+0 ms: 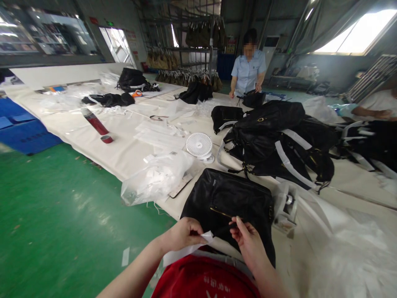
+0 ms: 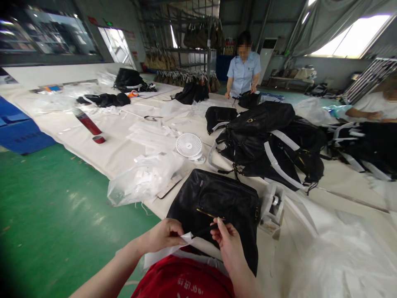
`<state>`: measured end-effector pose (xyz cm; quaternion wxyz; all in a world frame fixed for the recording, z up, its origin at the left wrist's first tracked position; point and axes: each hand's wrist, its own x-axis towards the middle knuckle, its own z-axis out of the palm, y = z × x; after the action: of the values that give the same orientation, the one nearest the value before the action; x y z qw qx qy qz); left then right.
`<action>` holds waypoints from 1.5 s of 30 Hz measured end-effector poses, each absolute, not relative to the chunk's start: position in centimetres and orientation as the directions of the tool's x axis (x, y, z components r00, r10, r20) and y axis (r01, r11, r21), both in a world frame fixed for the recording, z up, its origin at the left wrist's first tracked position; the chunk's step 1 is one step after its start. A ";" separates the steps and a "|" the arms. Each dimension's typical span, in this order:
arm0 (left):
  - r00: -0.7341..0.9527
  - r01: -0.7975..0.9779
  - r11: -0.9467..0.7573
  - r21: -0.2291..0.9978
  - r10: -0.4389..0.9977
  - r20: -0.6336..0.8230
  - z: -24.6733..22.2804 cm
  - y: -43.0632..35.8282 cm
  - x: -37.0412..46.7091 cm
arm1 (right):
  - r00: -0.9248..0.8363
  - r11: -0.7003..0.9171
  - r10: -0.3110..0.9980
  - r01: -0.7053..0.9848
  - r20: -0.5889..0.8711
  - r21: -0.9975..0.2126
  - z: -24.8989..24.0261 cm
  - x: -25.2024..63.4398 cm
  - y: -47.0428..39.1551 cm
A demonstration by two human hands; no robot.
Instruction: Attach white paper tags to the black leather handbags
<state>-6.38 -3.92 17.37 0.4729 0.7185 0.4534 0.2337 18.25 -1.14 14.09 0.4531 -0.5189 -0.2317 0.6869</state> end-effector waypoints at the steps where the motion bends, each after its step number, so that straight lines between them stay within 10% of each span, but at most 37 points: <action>1: 0.481 0.435 -0.145 0.889 0.872 -0.094 17.5 -4.0 -6.4 | -0.045 -0.481 0.863 -0.379 -0.503 -0.791 14.0 18.3 -1.2; 17: 0.446 0.503 -0.131 0.854 0.886 -0.127 17.4 -3.8 -6.0 | -0.024 -0.491 0.865 -0.254 -0.502 -0.833 13.1 18.3 -1.8; 26: 0.411 0.495 -0.151 0.856 0.908 -0.078 14.3 -1.3 -2.6 | -0.061 -0.469 0.878 0.091 -0.475 -0.879 11.9 17.0 -2.7; 37: 0.317 0.544 -0.083 0.835 0.942 -0.113 11.8 -0.7 -0.1 | -0.001 -0.593 0.780 -0.324 -0.626 -0.737 10.1 18.5 -2.5; 45: 0.212 0.709 -0.019 0.705 0.959 -0.188 12.0 -0.5 1.4 | 0.044 -0.462 0.886 0.167 -0.461 -0.871 9.1 20.4 -1.6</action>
<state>1.39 -0.46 12.03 0.3569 0.6920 0.6027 0.1747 20.43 -1.56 9.10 0.3219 -0.6469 -0.4070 0.5588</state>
